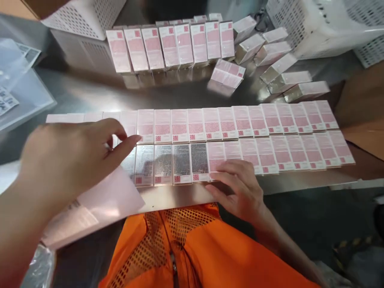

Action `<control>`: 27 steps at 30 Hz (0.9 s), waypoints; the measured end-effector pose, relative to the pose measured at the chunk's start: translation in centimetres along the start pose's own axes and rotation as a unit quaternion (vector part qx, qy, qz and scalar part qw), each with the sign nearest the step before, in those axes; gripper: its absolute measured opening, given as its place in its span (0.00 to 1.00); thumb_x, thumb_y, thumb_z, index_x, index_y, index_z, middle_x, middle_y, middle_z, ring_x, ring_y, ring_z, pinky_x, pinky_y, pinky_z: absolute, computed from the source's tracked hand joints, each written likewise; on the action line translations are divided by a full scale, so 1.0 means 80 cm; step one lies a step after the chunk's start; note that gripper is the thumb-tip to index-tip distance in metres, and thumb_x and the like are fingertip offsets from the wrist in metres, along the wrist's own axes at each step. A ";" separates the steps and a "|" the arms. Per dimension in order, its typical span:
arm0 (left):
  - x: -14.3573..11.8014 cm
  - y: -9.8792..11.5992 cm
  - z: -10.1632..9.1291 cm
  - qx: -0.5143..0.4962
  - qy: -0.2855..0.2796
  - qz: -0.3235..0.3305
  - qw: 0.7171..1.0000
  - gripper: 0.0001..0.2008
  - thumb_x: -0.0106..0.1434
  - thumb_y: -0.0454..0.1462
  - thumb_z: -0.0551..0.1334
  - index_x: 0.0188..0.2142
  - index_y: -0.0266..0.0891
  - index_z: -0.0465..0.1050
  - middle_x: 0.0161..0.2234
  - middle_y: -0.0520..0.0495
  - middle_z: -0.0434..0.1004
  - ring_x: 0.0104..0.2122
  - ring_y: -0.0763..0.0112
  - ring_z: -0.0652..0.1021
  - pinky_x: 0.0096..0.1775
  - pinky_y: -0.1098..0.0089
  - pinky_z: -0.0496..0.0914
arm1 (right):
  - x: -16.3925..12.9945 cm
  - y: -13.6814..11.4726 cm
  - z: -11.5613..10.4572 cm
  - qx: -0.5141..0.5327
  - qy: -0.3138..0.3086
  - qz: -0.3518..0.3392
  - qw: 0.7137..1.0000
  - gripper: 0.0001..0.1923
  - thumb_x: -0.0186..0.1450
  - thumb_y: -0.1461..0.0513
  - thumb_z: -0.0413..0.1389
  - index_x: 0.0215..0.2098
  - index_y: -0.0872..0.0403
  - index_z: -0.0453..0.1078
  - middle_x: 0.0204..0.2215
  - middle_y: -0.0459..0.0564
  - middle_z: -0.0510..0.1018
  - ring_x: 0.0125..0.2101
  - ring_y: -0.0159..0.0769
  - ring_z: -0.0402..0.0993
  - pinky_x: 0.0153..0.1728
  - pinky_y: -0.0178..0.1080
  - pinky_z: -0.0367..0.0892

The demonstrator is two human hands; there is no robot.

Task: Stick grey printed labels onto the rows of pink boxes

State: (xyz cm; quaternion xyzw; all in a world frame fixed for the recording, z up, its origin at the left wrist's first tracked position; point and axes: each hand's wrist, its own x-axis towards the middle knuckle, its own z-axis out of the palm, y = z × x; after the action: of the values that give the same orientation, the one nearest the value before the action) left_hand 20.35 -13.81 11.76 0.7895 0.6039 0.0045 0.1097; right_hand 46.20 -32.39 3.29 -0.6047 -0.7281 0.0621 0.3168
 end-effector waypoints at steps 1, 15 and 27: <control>0.014 0.001 0.003 0.074 0.013 0.088 0.993 0.27 0.59 0.60 0.55 0.32 0.41 0.76 0.20 0.53 0.66 0.25 0.71 0.68 0.30 0.74 0.44 | -0.009 -0.003 0.003 -0.003 0.029 0.021 0.999 0.18 0.59 0.65 0.63 0.45 0.49 0.67 0.39 0.50 0.77 0.44 0.44 0.72 0.47 0.49 0.67; -0.012 0.083 0.111 -0.053 0.114 0.601 0.789 0.06 0.56 0.33 0.65 0.34 0.36 0.71 0.36 0.43 0.83 0.42 0.58 0.82 0.43 0.62 0.78 | -0.038 -0.002 0.056 -0.022 0.185 0.053 0.981 0.18 0.56 0.64 0.63 0.44 0.51 0.69 0.39 0.51 0.79 0.48 0.47 0.76 0.50 0.51 0.70; -0.003 0.090 0.111 -0.015 0.134 0.615 0.777 0.09 0.58 0.38 0.68 0.29 0.39 0.68 0.32 0.48 0.83 0.34 0.67 0.84 0.35 0.69 0.78 | -0.036 -0.002 0.061 -0.033 0.198 0.052 0.978 0.14 0.57 0.63 0.63 0.41 0.52 0.70 0.35 0.49 0.81 0.44 0.43 0.78 0.49 0.48 0.69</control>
State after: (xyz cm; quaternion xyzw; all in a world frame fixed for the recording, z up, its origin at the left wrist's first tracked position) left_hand 28.37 -17.33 4.45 0.9825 -0.0020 0.1858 0.0134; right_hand 43.67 -33.63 -1.60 -0.6521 -0.6201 -0.0671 0.4310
